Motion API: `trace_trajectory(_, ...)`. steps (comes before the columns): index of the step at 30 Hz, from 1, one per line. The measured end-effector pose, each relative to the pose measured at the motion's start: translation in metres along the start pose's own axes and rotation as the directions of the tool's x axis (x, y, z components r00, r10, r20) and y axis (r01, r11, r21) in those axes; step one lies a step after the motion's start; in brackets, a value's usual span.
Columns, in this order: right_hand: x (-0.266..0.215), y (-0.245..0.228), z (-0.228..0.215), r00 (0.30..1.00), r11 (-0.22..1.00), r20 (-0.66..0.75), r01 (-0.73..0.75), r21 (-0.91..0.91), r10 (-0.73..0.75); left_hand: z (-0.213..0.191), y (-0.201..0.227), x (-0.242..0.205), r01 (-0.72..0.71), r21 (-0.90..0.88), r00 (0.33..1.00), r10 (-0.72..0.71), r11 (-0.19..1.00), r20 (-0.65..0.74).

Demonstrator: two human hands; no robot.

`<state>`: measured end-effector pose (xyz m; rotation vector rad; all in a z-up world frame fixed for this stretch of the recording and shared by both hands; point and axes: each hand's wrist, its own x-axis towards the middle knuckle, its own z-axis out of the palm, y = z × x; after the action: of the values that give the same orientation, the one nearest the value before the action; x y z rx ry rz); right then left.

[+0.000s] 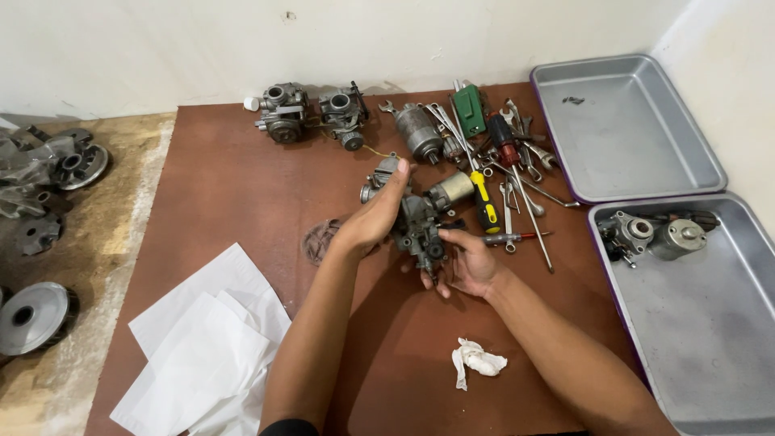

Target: The person assembles a small engine component on a workbench. They use a screwdriver to tighten screws, rotate the part to check alignment, and place small screws into a metal tray. The person also handles a wrench and a cloth during the process.

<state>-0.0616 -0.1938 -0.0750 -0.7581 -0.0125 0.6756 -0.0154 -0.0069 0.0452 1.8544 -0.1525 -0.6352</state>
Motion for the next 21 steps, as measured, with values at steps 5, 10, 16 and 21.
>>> trace_trajectory(5, -0.004, -0.005, 0.004, 0.999, 0.999, 0.021, -0.044, 0.005, 0.044, 0.001, 0.01, -0.006, 0.029, 0.011, 1.0, -0.029, 1.0, 0.007)
trace_trajectory(10, 0.001, 0.0, -0.008, 0.998, 0.999, 0.036, -0.05, -0.007, 0.05, -0.002, 0.004, -0.005, 0.0, -0.014, 1.0, 0.0, 1.0, 0.025)
trace_trajectory(16, 0.01, 0.008, -0.027, 0.998, 0.998, 0.037, -0.045, -0.038, 0.047, -0.002, 0.003, -0.006, -0.029, -0.009, 0.999, 0.029, 1.0, 0.027)
trace_trajectory(21, 0.015, 0.02, -0.039, 0.998, 0.988, 0.06, 0.039, -0.148, -0.03, -0.002, 0.008, -0.011, -0.06, 0.012, 0.998, 0.06, 0.998, 0.035)
